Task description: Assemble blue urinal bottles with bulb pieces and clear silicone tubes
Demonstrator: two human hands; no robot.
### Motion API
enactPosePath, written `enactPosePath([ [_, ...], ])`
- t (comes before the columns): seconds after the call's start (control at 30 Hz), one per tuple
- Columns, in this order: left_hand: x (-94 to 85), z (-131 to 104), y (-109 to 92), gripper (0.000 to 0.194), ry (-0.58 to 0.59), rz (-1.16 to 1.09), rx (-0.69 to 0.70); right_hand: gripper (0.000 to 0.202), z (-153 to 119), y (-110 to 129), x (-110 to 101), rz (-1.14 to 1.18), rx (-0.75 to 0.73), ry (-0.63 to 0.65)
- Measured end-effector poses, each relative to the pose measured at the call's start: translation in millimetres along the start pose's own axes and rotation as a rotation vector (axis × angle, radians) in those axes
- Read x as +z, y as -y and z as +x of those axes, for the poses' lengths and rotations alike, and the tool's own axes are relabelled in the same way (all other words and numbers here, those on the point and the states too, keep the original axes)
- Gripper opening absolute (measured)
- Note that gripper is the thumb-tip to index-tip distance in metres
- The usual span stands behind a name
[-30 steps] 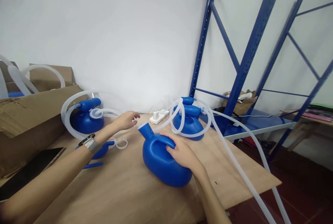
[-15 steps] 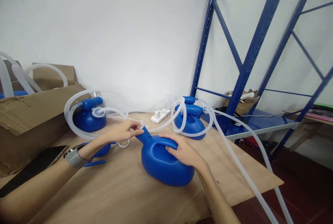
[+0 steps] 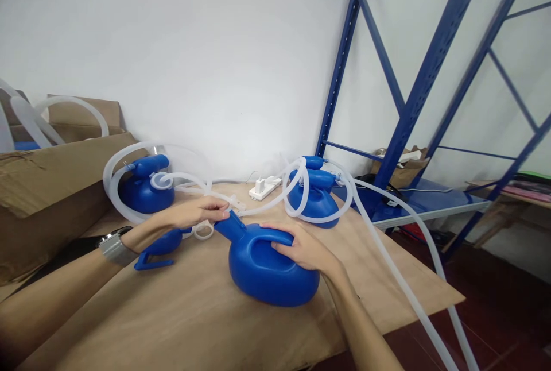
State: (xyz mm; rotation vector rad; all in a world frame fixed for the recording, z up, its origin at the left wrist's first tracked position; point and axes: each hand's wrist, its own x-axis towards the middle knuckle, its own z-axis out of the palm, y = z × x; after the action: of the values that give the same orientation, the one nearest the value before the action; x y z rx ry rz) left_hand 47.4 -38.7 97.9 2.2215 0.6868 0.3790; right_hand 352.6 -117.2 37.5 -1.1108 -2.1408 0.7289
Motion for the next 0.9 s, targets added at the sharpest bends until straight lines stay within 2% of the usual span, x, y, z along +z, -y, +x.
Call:
enactPosePath([
  [0.13,-17.8,-19.3,8.4,0.039,-0.092,0.086,-0.029,0.046,-1.1,1.3,-4.7,0.009,0.009,0.012],
  [0.23,-15.8,-36.5,17.4,0.04,-0.12,0.283,-0.087,0.049,0.1,2.3,-4.5,0.011,0.029,0.012],
  [0.37,15.5,-56.6,28.9,0.028,-0.084,0.483,-0.156,0.051,10.6,1.7,-3.7,0.023,0.062,0.037],
  [0.47,40.4,-70.5,35.1,0.018,-0.109,0.596,-0.162,0.052,25.2,-3.6,-9.5,-0.01,0.075,0.071],
  [0.57,54.8,-83.3,41.3,0.016,-0.137,0.657,-0.221,0.049,39.8,-6.3,-18.1,-0.123,0.05,0.052],
  [0.63,60.4,-90.3,46.3,0.013,-0.153,0.685,-0.242,0.053,45.9,1.1,-17.4,-0.249,0.017,0.009],
  [0.73,67.7,-97.6,53.5,0.008,-0.186,0.692,-0.258,0.065,49.0,30.7,5.3,-0.352,-0.133,-0.057],
  [0.8,72.8,-100.5,57.3,0.008,-0.223,0.698,-0.262,0.04,51.1,55.0,34.3,-0.341,-0.344,-0.067],
  [0.83,75.2,-101.6,59.0,0.009,-0.243,0.71,-0.266,0.033,53.4,65.1,50.7,-0.366,-0.429,-0.031],
  [0.9,79.6,-103.6,62.3,0.011,-0.278,0.744,-0.267,0.025,62.0,76.7,82.8,-0.471,-0.44,0.064],
])
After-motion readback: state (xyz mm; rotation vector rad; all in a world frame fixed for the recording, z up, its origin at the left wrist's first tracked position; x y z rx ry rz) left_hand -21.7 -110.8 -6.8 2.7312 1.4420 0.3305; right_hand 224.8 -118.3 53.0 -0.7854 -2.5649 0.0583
